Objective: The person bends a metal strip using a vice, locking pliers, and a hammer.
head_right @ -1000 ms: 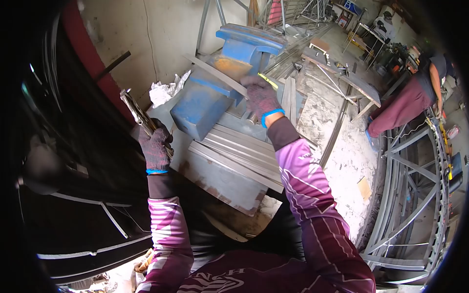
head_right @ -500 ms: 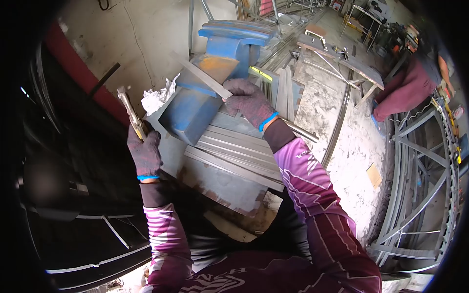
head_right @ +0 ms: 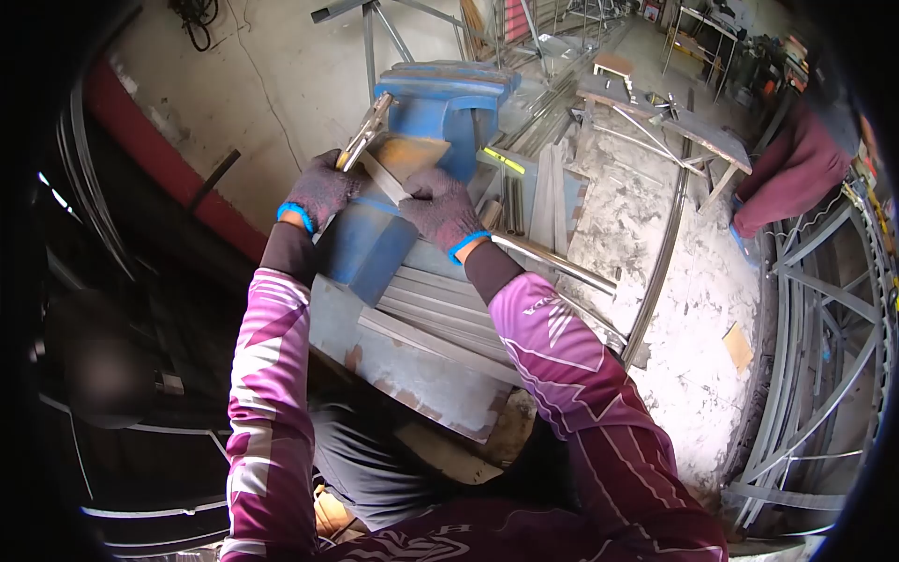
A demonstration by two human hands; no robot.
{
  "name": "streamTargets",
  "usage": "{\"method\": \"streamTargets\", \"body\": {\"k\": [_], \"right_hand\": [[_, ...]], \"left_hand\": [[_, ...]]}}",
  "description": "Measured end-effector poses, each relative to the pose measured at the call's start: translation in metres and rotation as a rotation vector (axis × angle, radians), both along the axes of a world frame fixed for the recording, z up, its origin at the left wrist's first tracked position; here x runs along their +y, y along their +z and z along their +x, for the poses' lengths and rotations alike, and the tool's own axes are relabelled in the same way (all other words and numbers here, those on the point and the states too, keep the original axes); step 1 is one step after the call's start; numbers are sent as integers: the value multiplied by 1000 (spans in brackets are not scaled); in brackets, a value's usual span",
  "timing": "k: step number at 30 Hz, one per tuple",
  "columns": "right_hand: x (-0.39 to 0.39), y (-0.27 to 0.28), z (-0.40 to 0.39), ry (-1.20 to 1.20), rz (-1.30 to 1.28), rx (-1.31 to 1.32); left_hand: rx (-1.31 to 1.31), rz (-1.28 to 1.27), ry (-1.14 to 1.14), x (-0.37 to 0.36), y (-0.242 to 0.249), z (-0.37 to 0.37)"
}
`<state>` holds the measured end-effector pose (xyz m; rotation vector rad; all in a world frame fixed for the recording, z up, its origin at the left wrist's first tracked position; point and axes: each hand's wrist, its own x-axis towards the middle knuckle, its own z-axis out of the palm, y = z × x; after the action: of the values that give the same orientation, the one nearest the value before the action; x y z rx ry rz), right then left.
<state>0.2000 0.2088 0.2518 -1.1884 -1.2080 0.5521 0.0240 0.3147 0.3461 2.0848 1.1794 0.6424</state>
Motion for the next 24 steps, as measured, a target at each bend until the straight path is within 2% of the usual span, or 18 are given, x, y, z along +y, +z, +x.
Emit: {"method": "streamTargets", "body": {"k": [1, 3, 4, 5, 7, 11, 13, 14, 16, 20, 22, 24], "right_hand": [[-2, 1, -1, 34, -38, 55], [-5, 11, -1, 62, -112, 130], [-6, 11, -1, 91, -183, 194], [-1, 6, -1, 86, -183, 207], [9, -5, -6, -82, 59, 59], [16, -3, -8, -113, -75, 121], [19, -2, -6, -170, 87, -48], [21, -2, -5, -172, 91, -48], [19, 0, -6, -261, 52, -221], [0, 10, -6, -254, 21, -274], [-12, 15, -6, -273, 13, -497], [-14, 12, -1, -224, 71, -481]], "left_hand": [[12, -8, -1, -3, -2, -5], [97, 182, -30, -14, 6, -18], [102, 114, -30, -27, 15, -23], [114, 113, -36, -29, 10, -29], [224, 142, -51, -29, 0, -48], [289, 259, -107, -37, -17, -59], [360, 309, -106, -41, -15, -55], [350, 299, -107, -42, -16, -53], [379, 262, -109, -40, -16, -52], [396, 283, -80, -39, -16, -52], [372, 300, -94, -40, -17, -53], [343, 233, -105, -44, -12, -55]]}}
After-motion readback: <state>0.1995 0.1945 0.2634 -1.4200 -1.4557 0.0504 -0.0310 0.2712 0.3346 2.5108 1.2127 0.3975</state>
